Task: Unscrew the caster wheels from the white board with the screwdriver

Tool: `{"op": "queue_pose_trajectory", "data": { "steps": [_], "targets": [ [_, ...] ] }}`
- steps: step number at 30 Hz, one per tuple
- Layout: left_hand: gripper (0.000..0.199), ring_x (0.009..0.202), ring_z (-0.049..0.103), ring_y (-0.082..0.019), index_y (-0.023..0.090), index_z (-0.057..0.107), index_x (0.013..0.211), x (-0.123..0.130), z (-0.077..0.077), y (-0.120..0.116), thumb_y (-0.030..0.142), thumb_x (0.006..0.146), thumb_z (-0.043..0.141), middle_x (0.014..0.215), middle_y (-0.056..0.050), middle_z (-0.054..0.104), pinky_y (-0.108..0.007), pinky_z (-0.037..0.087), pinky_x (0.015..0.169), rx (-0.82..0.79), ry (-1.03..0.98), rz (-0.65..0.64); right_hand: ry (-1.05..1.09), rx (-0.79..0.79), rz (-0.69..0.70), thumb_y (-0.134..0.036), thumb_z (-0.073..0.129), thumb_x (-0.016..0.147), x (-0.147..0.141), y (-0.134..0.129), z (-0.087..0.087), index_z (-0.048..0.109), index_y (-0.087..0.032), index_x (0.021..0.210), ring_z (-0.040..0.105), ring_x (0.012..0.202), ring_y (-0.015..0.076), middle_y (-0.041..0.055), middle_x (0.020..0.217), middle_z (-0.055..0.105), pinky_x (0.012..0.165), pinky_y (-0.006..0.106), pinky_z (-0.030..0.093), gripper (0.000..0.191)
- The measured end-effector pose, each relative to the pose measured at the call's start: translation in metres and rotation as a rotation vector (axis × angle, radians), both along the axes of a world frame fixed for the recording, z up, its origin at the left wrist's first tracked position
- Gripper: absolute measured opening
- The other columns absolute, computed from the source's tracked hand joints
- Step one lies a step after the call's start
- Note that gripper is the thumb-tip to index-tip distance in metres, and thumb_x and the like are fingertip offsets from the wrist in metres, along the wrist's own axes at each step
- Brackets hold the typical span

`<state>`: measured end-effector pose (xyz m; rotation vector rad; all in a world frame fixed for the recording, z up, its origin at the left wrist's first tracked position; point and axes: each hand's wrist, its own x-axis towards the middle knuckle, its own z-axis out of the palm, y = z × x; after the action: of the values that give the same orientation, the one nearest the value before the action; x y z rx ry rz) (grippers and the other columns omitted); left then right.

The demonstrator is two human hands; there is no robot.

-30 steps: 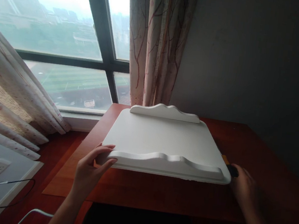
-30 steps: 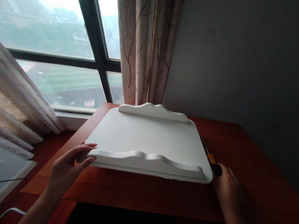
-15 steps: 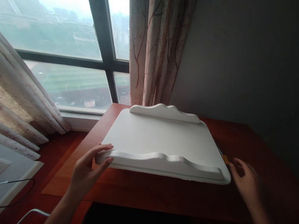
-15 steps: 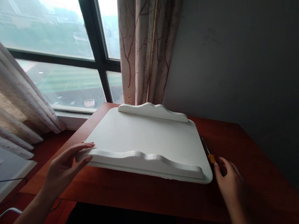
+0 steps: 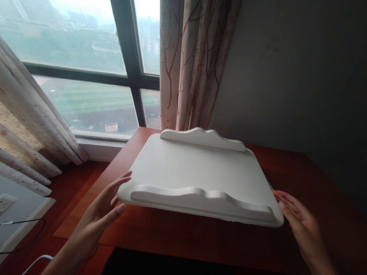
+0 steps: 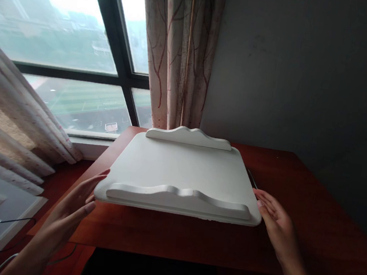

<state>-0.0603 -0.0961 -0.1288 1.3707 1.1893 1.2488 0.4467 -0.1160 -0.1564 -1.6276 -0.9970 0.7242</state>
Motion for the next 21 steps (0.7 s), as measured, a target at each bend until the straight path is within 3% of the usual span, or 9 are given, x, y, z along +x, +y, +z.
{"op": "queue_pose_trajectory", "data": {
  "steps": [6,11,13,17,19,21],
  "targets": [
    [0.058,0.153,0.025,-0.038,0.027,0.054,0.146,-0.005,0.012,-0.001,0.042,0.09,0.06,0.164,-0.005,0.036,-0.047,0.04,0.119,-0.065,-0.252,-0.163,0.081,0.02,0.008,-0.05,0.072,0.082,-0.002,0.0,-0.002,0.054,-0.031,0.14,0.052,0.138,0.0292,0.0071,0.14,0.064,0.117,0.047,0.04,0.064],
    [0.067,0.149,0.031,-0.042,0.026,0.054,0.147,-0.016,0.019,0.003,0.053,0.087,0.061,0.164,-0.007,0.037,-0.052,0.042,0.115,-0.14,-0.267,-0.267,0.077,0.013,0.022,-0.048,0.072,0.082,-0.001,0.001,0.002,0.055,-0.031,0.139,0.055,0.136,0.0293,0.007,0.137,0.066,0.115,0.046,0.042,0.062],
    [0.061,0.148,0.034,-0.04,0.029,0.059,0.142,-0.023,0.021,0.012,0.051,0.086,0.065,0.159,-0.007,0.044,-0.049,0.044,0.113,-0.202,-0.156,-0.206,0.07,0.004,0.008,-0.048,0.072,0.081,0.002,0.006,0.002,0.058,-0.031,0.135,0.057,0.133,0.0297,0.0071,0.135,0.067,0.113,0.046,0.046,0.058],
    [0.058,0.135,0.051,-0.034,0.024,0.065,0.129,-0.032,0.021,0.051,0.054,0.08,0.074,0.141,-0.01,0.061,-0.041,0.046,0.108,-0.167,0.137,0.084,-0.011,-0.037,-0.029,-0.048,0.071,0.078,0.017,0.03,0.0,0.066,-0.027,0.12,0.061,0.128,0.0298,0.0076,0.129,0.07,0.112,0.045,0.046,0.047],
    [0.063,0.115,0.063,-0.032,0.019,0.068,0.12,-0.031,0.021,0.08,0.061,0.074,0.075,0.129,-0.012,0.067,-0.037,0.053,0.092,-0.116,0.278,0.175,-0.076,-0.113,-0.01,-0.048,0.07,0.078,0.026,0.048,0.0,0.069,-0.025,0.114,0.065,0.121,0.0313,0.0094,0.122,0.073,0.106,0.045,0.05,0.043],
    [0.06,0.081,0.066,-0.023,0.016,0.071,0.109,-0.029,0.019,0.109,0.064,0.073,0.074,0.101,-0.009,0.073,-0.03,0.052,0.067,-0.141,0.38,0.117,-0.12,-0.197,0.033,-0.048,0.07,0.078,0.035,0.067,0.003,0.071,-0.022,0.11,0.068,0.114,0.0324,0.0107,0.116,0.075,0.098,0.044,0.055,0.041]
  ]
}}
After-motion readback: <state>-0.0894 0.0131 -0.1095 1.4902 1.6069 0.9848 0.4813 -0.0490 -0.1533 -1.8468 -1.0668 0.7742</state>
